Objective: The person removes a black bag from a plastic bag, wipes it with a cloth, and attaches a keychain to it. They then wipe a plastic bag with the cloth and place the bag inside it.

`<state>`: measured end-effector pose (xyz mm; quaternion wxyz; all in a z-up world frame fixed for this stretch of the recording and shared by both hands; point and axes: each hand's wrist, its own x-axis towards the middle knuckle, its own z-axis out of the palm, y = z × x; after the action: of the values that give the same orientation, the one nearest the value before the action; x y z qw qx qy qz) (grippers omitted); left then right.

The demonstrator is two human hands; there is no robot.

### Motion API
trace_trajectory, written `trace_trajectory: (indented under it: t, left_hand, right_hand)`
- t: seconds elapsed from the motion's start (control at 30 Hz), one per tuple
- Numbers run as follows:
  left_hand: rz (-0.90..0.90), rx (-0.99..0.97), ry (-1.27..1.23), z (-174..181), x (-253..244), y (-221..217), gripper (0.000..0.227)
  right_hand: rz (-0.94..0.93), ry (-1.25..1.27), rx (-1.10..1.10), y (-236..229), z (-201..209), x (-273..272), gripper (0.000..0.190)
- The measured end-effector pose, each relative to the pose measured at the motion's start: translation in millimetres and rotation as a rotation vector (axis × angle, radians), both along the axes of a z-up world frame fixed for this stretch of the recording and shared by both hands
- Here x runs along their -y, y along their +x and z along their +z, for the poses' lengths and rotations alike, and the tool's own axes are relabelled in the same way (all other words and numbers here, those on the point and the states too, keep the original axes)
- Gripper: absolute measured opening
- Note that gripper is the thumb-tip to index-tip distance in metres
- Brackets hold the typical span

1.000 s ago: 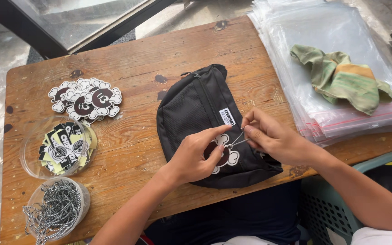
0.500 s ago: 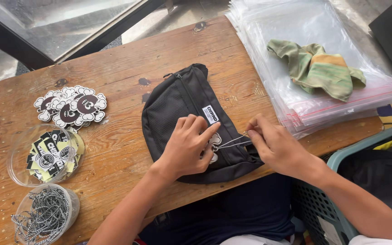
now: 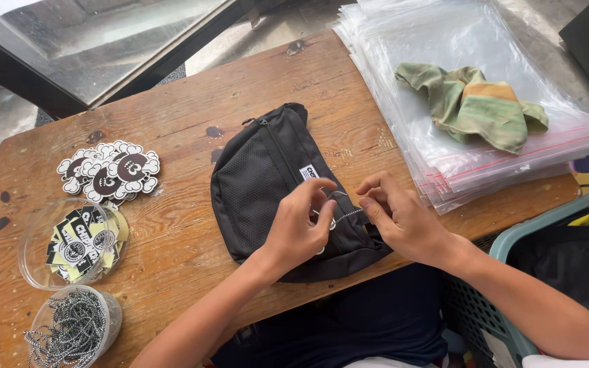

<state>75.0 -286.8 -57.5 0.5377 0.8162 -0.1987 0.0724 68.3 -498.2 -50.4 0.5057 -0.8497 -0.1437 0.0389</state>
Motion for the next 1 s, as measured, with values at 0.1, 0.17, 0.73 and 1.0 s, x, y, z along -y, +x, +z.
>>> trace_trajectory:
  t: [0.1,0.17,0.73,1.0]
  left_hand:
    - [0.11,0.131,-0.081,4.3,0.6,-3.3,0.038]
    - [0.07,0.261,-0.032,13.2,-0.3,-4.2,0.037]
    - [0.022,0.363,0.078,0.4,12.7,-3.9,0.008]
    - [-0.072,0.321,0.037,-0.5,17.5,-2.2,0.007]
  right_hand:
    - [0.01,-0.03,0.025,0.8,-8.7,1.7,0.009]
    - [0.011,-0.025,0.024,0.6,-8.1,0.4,0.008]
    - [0.049,-0.006,0.066,6.5,22.4,5.0,0.009]
    - [0.124,0.007,0.205,7.5,17.8,4.8,0.009]
